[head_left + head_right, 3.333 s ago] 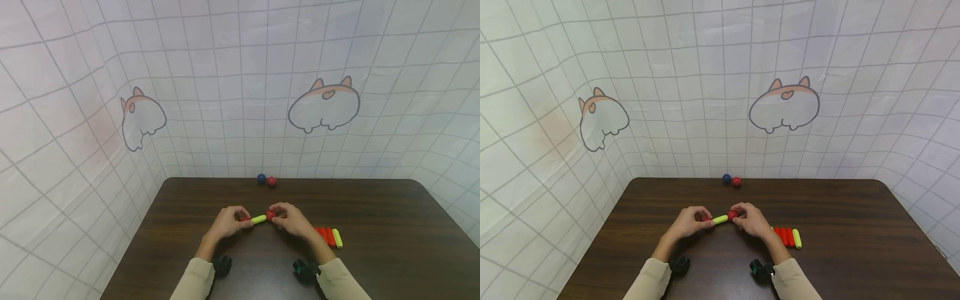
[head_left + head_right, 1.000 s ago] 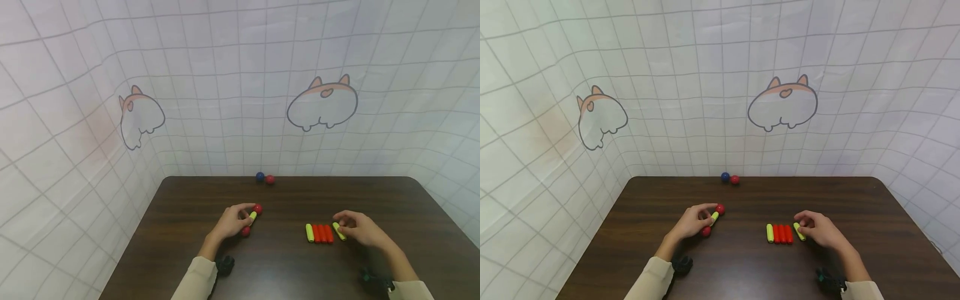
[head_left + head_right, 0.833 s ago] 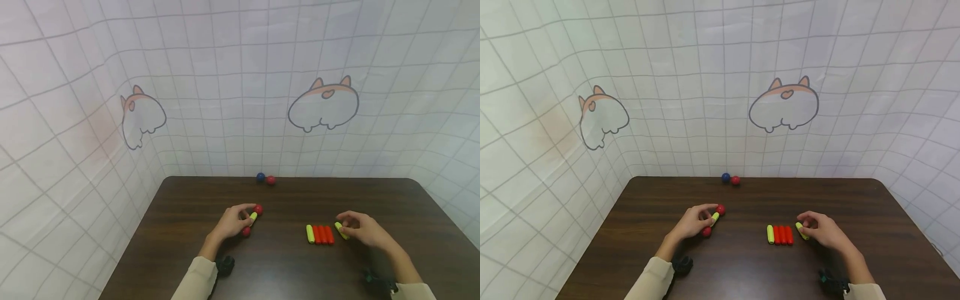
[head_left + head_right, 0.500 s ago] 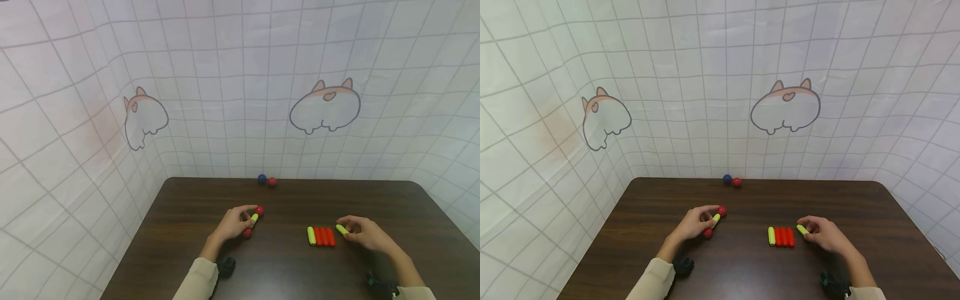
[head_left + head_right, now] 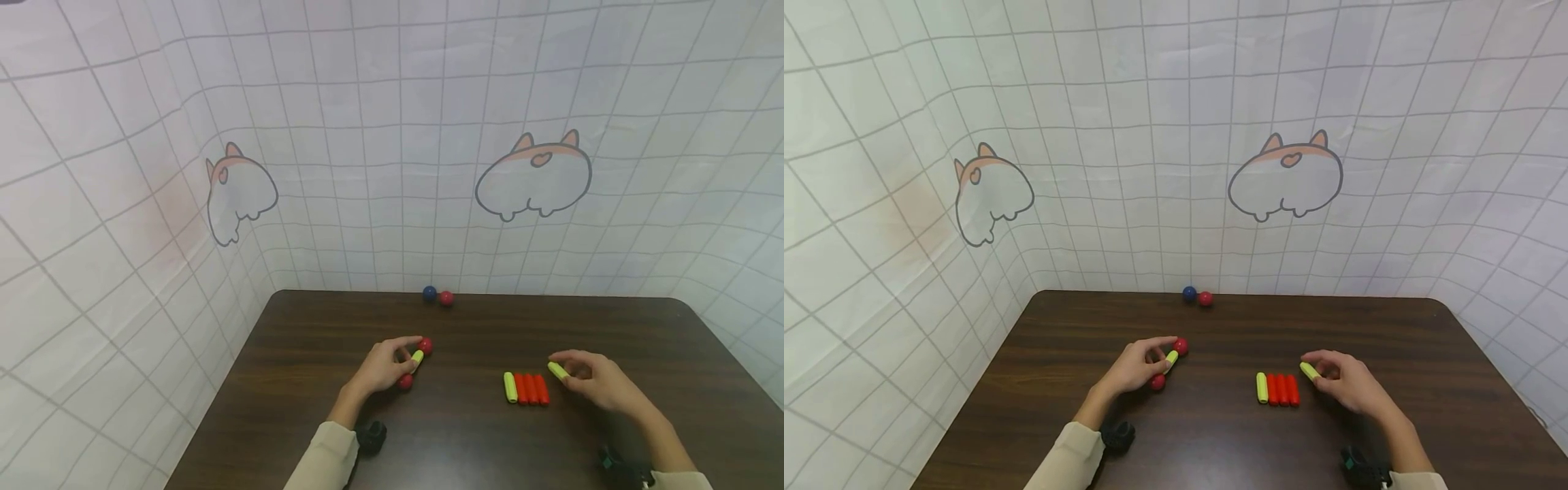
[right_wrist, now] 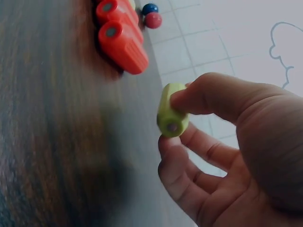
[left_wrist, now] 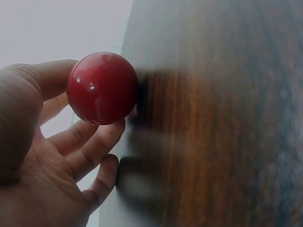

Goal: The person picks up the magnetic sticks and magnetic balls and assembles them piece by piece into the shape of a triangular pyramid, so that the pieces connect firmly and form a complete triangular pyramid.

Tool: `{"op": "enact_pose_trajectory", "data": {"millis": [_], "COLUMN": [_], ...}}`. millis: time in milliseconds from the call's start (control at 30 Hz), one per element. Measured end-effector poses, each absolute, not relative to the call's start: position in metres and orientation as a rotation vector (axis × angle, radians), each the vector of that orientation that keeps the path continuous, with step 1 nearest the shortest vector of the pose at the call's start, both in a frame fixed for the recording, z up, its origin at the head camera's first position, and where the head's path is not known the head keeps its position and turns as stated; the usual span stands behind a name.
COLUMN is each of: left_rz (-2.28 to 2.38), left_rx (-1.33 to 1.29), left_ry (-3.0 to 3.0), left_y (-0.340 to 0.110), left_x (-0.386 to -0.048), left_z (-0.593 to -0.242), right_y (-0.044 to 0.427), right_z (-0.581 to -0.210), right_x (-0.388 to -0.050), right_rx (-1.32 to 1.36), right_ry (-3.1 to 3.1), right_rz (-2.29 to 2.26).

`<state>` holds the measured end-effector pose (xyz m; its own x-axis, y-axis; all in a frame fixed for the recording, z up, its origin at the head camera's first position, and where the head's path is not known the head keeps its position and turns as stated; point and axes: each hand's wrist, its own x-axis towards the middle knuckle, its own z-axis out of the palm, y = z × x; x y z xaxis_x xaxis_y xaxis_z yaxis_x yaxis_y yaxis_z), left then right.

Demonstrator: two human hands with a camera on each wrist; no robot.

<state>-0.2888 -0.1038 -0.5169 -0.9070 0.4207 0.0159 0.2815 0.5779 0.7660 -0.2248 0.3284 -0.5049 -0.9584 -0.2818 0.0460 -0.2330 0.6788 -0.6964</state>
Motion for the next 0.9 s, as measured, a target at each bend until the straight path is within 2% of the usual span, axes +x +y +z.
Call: {"op": "enact_pose_trajectory", "data": {"millis": [433,900], "left_rz": [1.23,1.233], "left_rx": [0.581,0.584], "left_ry": [2.63,2.637], "left_y": [-0.104,-0.105], "left_x": [-0.29,-0.289], "left_z": [-0.518,-0.517], "right_y": [0.299,0.229], "right_z": [-0.493,-0.494], "right_x": [-0.221,-0.216], "right_rx": [-0.517,-0.698], "right_ry": [2.814,2.727], "right_rz": [-1.318,-1.442]}}
